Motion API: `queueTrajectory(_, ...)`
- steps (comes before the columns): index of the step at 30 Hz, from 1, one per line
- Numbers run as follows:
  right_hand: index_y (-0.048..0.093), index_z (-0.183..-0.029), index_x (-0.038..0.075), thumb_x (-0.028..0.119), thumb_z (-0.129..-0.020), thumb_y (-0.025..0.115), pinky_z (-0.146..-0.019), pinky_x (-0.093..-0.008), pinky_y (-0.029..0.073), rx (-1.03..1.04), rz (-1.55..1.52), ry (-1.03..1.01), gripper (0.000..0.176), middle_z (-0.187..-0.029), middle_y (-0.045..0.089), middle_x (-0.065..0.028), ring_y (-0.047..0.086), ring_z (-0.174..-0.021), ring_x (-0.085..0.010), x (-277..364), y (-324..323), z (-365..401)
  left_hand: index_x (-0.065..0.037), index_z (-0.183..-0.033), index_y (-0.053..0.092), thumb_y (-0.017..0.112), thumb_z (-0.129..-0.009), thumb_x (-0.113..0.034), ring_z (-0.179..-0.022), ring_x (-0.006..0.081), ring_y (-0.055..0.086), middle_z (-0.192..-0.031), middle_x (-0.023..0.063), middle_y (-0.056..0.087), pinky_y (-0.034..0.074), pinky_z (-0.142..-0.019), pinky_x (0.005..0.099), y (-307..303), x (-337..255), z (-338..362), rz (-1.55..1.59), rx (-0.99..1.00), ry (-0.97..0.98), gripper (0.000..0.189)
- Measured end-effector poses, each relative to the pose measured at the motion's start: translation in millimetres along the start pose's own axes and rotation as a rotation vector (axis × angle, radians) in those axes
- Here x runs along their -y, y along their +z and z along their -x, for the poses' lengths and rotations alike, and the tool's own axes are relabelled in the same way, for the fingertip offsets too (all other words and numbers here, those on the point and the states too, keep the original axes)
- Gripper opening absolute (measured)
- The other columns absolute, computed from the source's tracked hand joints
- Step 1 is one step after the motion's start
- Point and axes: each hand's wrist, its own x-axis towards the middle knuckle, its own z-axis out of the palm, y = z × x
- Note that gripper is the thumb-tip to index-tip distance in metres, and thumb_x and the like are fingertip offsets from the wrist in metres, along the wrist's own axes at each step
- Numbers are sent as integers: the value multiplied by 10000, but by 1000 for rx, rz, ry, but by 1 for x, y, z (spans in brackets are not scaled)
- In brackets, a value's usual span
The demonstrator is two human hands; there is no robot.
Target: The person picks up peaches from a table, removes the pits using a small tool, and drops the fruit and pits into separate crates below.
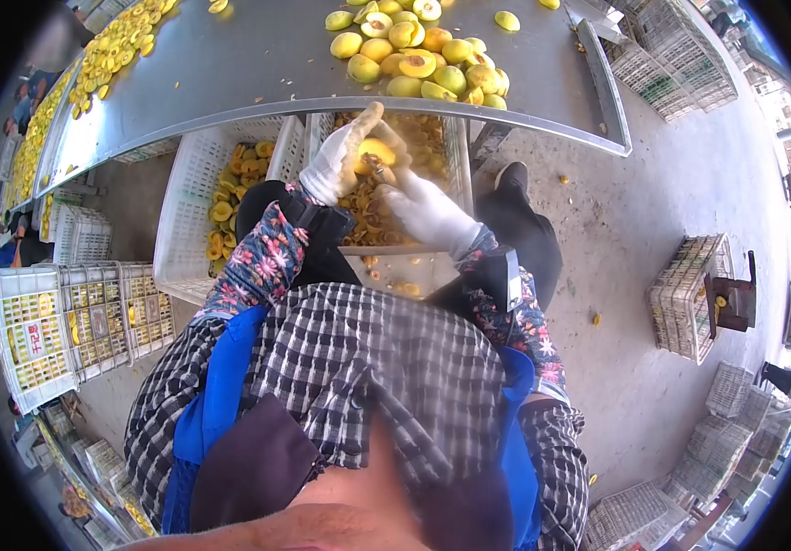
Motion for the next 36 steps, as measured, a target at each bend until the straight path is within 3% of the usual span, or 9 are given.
queueTrajectory(4,559,-1083,79,362,-1003,491,-396,-208,320,227,-1033,511,302,-655,469,4,411,-455,-76,37,-7,3,-53,-832,576,587,-915,-509,-763,279,659,-816,123,634,558,-713,404,6,-8,4,123,61,-29,464)
queueTrajectory(5,550,-998,107,405,-1000,485,-329,-204,215,178,-1127,565,305,-592,389,30,293,-381,-53,39,-2,2,-64,-822,567,601,-906,-508,-759,284,658,-811,119,631,560,-713,421,9,-9,5,207,68,-35,453)
queueTrajectory(11,547,-1001,88,399,-1001,482,-325,-203,216,282,-1467,549,318,-587,388,29,280,-372,-54,35,-3,-2,-69,-838,590,623,-907,-467,-700,258,656,-817,96,650,556,-666,380,12,7,-7,342,-81,81,406)
queueTrajectory(16,545,-1008,83,399,-996,494,-324,-203,215,143,-1275,567,321,-590,390,20,279,-378,-60,43,3,5,-6,-811,648,657,-907,-366,-610,154,619,-731,78,661,512,-597,266,-2,-4,-4,-345,-468,466,372)
queueTrajectory(18,546,-1015,90,407,-993,498,-323,-199,206,127,-1219,537,322,-591,387,21,273,-380,-59,39,-8,11,-15,-737,674,649,-915,-353,-599,98,602,-697,42,670,454,-562,230,-46,-22,-3,-131,-580,490,383)
queueTrajectory(21,534,-1099,41,336,-982,520,-513,-288,429,52,-148,16,317,-695,532,-70,517,-554,-183,18,-24,16,-18,-978,706,647,-895,-394,-709,157,656,-812,61,718,498,-659,286,-120,-61,28,-897,-793,508,389)
queueTrajectory(24,446,-1243,14,247,-952,538,-867,-427,497,-4,338,178,385,-1045,632,-283,617,-1033,-401,7,-18,18,-96,-1074,705,681,-865,-312,-922,241,665,-1101,86,687,505,-834,319,-134,-97,60,-2045,-1179,524,302)
queueTrajectory(28,416,-1236,22,189,-918,570,-873,-424,491,4,362,113,391,-1033,642,-250,618,-1023,-394,-3,-10,15,-108,-1178,653,685,-860,-311,-1049,280,622,-1159,107,654,475,-938,372,-134,-106,2,-1330,-681,498,378)
queueTrajectory(36,425,-1207,25,166,-900,590,-851,-426,489,19,420,177,375,-1010,645,-228,619,-989,-397,4,-11,9,-52,-1324,492,644,-814,-534,-1141,354,567,-1223,211,599,450,-962,427,-52,-72,-122,-1749,-416,66,718)
